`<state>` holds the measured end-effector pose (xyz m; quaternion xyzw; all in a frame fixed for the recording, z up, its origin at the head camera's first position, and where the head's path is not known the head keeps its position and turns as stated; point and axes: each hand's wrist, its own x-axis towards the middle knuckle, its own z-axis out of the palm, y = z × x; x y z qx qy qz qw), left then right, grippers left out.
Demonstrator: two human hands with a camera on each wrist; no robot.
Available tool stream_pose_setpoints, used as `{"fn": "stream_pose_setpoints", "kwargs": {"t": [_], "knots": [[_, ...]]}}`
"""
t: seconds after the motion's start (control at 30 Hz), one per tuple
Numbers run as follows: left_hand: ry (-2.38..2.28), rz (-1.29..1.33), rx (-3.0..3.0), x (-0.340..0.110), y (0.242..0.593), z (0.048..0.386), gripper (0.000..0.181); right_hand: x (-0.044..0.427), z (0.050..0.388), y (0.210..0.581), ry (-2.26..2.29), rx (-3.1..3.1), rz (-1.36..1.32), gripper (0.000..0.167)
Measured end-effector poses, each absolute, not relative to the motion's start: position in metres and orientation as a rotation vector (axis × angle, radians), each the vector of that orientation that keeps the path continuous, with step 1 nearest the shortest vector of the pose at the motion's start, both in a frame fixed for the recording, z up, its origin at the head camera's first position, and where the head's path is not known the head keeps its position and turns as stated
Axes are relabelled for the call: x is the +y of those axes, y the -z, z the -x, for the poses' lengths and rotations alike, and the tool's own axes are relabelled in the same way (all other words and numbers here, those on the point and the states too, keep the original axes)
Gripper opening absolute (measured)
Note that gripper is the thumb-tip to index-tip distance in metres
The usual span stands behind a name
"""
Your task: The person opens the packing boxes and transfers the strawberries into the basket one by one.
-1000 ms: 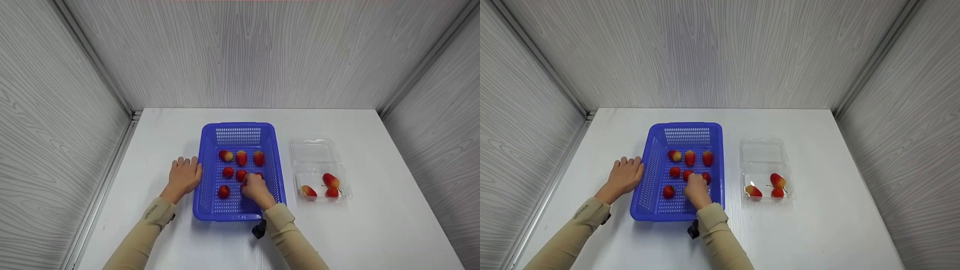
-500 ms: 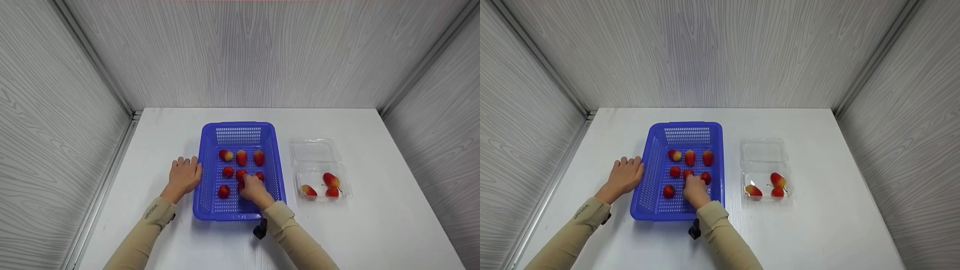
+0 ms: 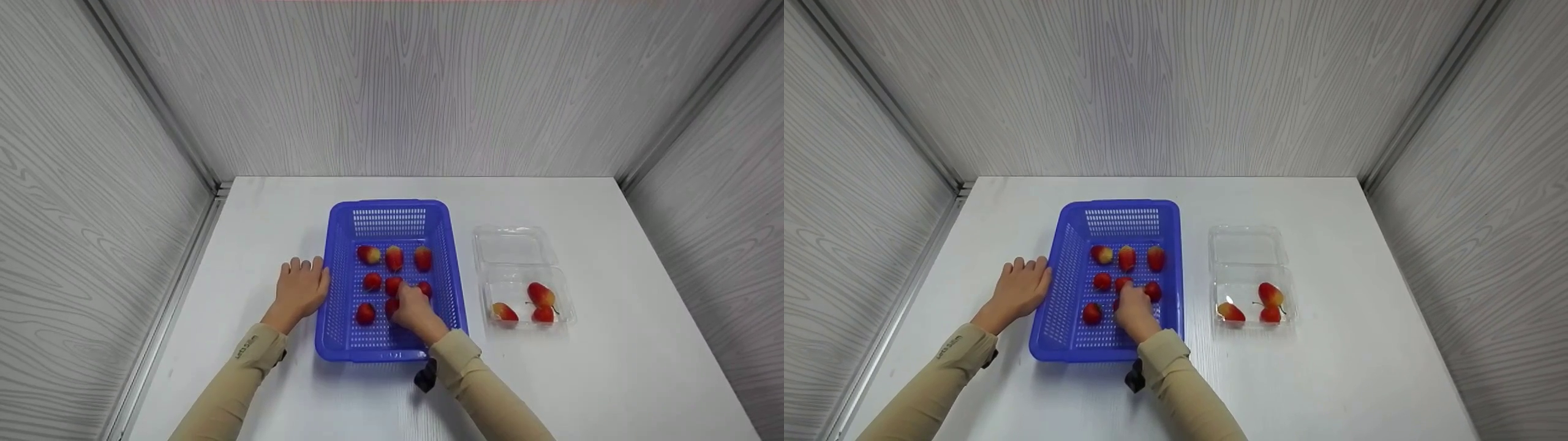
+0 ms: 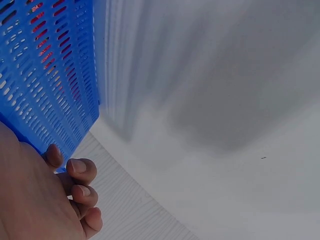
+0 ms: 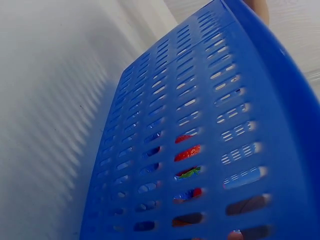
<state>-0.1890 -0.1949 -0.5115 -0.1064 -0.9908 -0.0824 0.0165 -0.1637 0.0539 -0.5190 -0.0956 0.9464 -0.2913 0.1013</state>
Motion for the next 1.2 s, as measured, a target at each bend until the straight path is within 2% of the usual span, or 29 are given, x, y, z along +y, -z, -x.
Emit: {"fn": "stream_pose_setpoints", "kwargs": {"t": [0.4, 0.6, 0.73, 1.0, 1.2], "knots": [[0.259, 0.354, -3.083, -0.194, 0.511, 0.189, 0.033, 0.056, 0.163, 0.512, 0.892, 2.727, 0.214, 0.043], [0.272, 0.354, -3.064, -0.194, 0.509, 0.189, 0.031, 0.06, 0.159, 0.502, 0.923, 2.735, 0.184, 0.05], [0.276, 0.353, -3.057, -0.195, 0.511, 0.189, 0.03, 0.066, 0.155, 0.491, 0.966, 2.752, 0.188, 0.049], [0.264, 0.328, -3.113, -0.196, 0.51, 0.186, 0.032, 0.084, 0.158, 0.464, 1.105, 2.769, 0.181, 0.024], [0.259, 0.343, -3.113, -0.195, 0.509, 0.191, 0.033, 0.118, 0.168, 0.45, 1.351, 2.914, 0.168, 0.012]]}}
